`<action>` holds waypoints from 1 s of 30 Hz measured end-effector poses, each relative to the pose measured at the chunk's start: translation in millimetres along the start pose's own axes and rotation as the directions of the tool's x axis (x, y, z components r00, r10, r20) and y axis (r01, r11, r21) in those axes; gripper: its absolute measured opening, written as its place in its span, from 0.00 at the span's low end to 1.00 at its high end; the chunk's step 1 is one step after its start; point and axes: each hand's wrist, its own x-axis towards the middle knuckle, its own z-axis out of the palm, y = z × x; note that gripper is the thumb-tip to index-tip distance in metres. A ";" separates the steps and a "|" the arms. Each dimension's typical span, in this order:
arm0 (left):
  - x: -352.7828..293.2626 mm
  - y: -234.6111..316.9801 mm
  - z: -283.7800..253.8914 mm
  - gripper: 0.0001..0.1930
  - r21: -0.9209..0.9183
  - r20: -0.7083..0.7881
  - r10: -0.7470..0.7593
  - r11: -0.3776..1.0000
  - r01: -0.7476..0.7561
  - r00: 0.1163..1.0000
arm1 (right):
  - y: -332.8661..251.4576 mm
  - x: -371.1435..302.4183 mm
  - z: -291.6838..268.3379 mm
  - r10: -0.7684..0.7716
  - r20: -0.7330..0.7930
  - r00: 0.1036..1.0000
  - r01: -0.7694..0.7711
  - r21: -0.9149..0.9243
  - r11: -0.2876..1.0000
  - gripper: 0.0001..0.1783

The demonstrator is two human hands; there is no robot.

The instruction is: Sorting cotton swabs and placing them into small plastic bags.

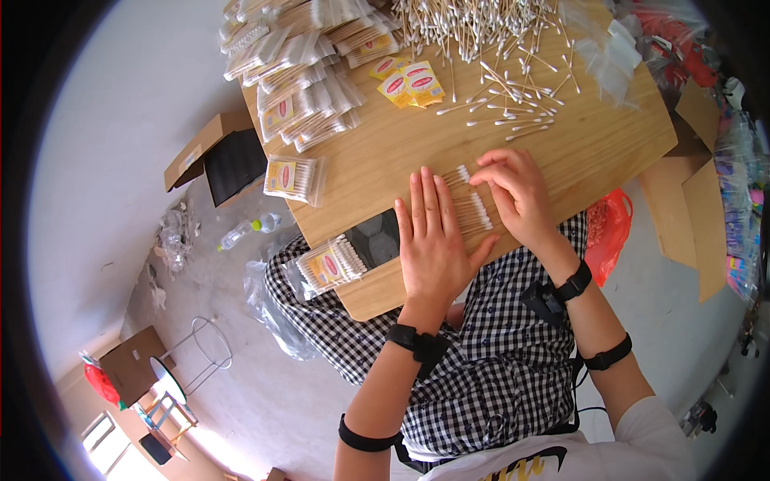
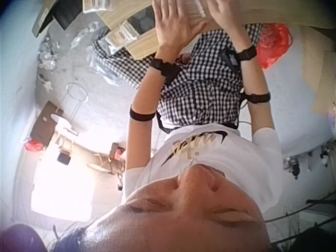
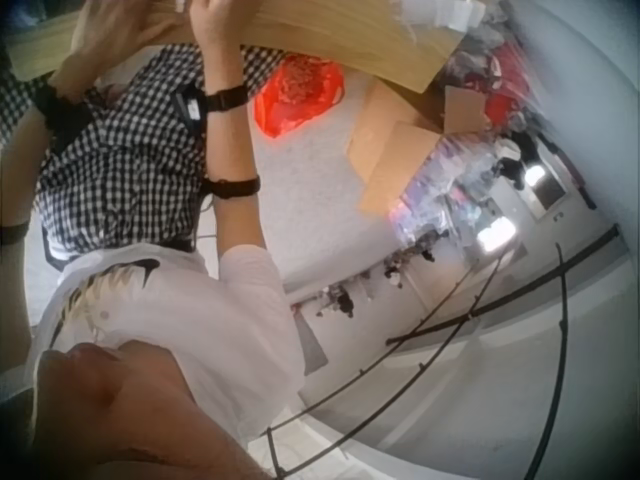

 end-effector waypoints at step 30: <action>-20.3 -2.3 -26.2 0.40 -0.918 -0.027 -0.414 0.370 0.142 0.910 | -33.7 4.3 12.3 0.138 -0.028 0.990 -0.140 -0.112 0.984 0.25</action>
